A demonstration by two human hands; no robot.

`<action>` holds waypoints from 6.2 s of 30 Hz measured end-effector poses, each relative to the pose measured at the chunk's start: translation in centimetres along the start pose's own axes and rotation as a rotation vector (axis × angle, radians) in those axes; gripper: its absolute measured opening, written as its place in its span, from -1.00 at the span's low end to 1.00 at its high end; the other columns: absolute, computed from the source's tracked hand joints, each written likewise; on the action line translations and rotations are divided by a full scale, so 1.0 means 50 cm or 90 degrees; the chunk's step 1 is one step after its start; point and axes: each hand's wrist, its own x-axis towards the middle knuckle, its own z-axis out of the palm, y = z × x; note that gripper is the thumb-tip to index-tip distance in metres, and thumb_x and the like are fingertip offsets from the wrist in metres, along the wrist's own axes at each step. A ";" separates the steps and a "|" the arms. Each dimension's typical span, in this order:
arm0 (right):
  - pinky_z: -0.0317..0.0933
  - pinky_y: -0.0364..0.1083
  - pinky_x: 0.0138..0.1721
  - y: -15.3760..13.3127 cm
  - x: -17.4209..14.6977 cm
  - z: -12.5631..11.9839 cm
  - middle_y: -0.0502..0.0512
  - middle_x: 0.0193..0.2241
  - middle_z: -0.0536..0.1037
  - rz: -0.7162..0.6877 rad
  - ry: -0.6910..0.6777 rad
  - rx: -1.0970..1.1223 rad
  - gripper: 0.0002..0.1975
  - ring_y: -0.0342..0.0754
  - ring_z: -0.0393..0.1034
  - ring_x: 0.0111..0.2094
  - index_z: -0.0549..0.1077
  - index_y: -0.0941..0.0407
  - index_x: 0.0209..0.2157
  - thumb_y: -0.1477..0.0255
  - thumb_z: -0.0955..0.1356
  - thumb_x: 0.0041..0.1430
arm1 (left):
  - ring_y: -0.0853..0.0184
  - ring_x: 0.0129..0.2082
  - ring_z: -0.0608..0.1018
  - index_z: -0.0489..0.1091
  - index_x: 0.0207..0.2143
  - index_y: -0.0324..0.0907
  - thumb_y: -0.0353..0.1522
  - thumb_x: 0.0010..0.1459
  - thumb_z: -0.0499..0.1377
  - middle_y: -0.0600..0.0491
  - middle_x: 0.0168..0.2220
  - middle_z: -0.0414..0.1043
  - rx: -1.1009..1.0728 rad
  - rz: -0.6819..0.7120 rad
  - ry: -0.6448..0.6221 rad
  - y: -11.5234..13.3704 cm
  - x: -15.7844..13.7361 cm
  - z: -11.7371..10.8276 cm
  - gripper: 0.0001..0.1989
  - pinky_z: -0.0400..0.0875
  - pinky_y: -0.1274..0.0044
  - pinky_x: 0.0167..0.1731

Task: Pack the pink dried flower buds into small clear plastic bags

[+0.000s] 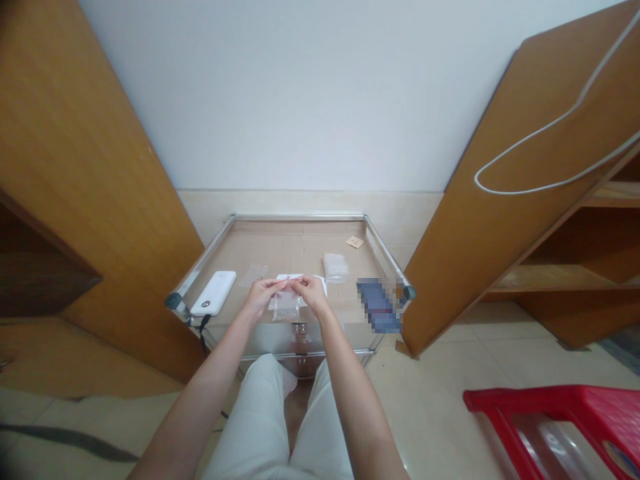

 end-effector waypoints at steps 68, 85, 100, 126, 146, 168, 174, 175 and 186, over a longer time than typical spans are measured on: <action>0.07 0.09 -0.10 0.030 0.178 -0.233 0.20 -0.20 0.46 0.029 0.265 -0.559 -0.71 0.12 0.27 -0.11 0.47 0.11 -0.29 0.31 0.29 -0.07 | 0.50 -0.62 0.41 0.32 -0.40 -0.30 -0.27 -0.17 0.19 0.04 -0.54 0.41 -0.152 -0.058 0.094 -0.074 -0.012 -0.071 -0.70 0.29 0.62 -0.59; -0.03 -0.23 -0.67 0.057 0.027 -0.064 -0.13 -0.73 0.20 -0.116 0.268 0.011 -0.75 -0.26 0.04 -0.72 0.30 0.15 -0.53 0.23 0.26 -0.05 | 0.22 -0.11 0.37 0.28 -0.19 -0.26 -0.47 -0.06 0.03 -0.12 -0.17 0.34 0.634 0.143 0.227 -0.087 0.079 -0.109 -0.70 0.22 0.42 -0.10; -0.06 -0.22 -0.67 0.128 0.014 -0.061 -0.13 -0.74 0.20 -0.037 0.225 0.005 -0.78 -0.25 0.01 -0.72 0.31 0.15 -0.53 0.27 0.26 -0.07 | 0.20 -0.26 0.47 0.40 -0.34 -0.26 -0.45 0.07 -0.12 -0.19 -0.30 0.44 0.878 0.006 0.112 -0.071 0.105 -0.131 -0.70 0.26 0.47 -0.30; 0.13 -0.24 -0.56 0.033 0.047 -0.007 0.04 -0.49 0.44 -0.071 0.124 -0.021 -0.72 -0.22 0.28 -0.53 0.39 0.16 -0.36 0.28 0.33 -0.13 | 0.33 -0.31 0.50 0.29 -0.44 -0.25 -0.43 -0.05 0.05 -0.04 -0.35 0.46 -0.155 -0.066 0.009 0.012 0.017 -0.068 -0.92 0.38 0.46 -0.28; 0.10 -0.24 -0.62 0.018 0.052 0.039 -0.10 -0.71 0.35 -0.042 -0.062 -0.034 -0.82 -0.26 0.20 -0.69 0.34 0.17 -0.48 0.38 0.32 -0.18 | 0.37 -0.26 0.44 0.34 -0.57 -0.24 -0.44 -0.09 0.04 0.01 -0.13 0.35 0.229 0.047 0.055 0.014 0.007 -0.039 -0.90 0.30 0.63 -0.47; 0.08 -0.23 -0.52 -0.001 0.037 0.037 -0.04 -0.69 0.39 -0.072 -0.108 -0.135 -0.85 -0.22 0.21 -0.61 0.38 0.18 -0.66 0.43 0.27 -0.13 | 0.38 -0.21 0.40 0.34 -0.61 -0.23 -0.35 -0.02 0.07 0.00 -0.31 0.41 0.256 0.143 0.027 -0.009 0.016 -0.036 -0.82 0.22 0.55 -0.15; 0.04 -0.24 -0.56 0.004 0.045 0.035 -0.06 -0.73 0.36 -0.058 -0.110 -0.141 -0.83 -0.25 0.18 -0.65 0.33 0.18 -0.70 0.45 0.26 -0.13 | 0.36 -0.18 0.39 0.33 -0.61 -0.22 -0.35 0.00 0.05 -0.01 -0.31 0.41 0.239 0.142 0.026 -0.016 0.019 -0.034 -0.81 0.19 0.51 -0.10; 0.04 -0.24 -0.56 0.004 0.047 0.035 -0.06 -0.73 0.35 -0.058 -0.112 -0.143 -0.84 -0.25 0.18 -0.65 0.33 0.18 -0.70 0.45 0.25 -0.13 | 0.36 -0.18 0.39 0.33 -0.61 -0.22 -0.35 0.00 0.05 -0.01 -0.32 0.41 0.241 0.148 0.022 -0.017 0.020 -0.034 -0.80 0.19 0.51 -0.10; 0.02 -0.25 -0.60 -0.001 0.050 0.033 -0.08 -0.75 0.31 -0.051 -0.098 -0.200 -0.85 -0.26 0.15 -0.68 0.29 0.17 -0.68 0.52 0.22 -0.11 | 0.35 -0.12 0.37 0.33 -0.61 -0.22 -0.40 -0.04 0.05 -0.02 -0.26 0.39 0.243 0.170 0.009 -0.025 0.028 -0.034 -0.84 0.16 0.50 -0.07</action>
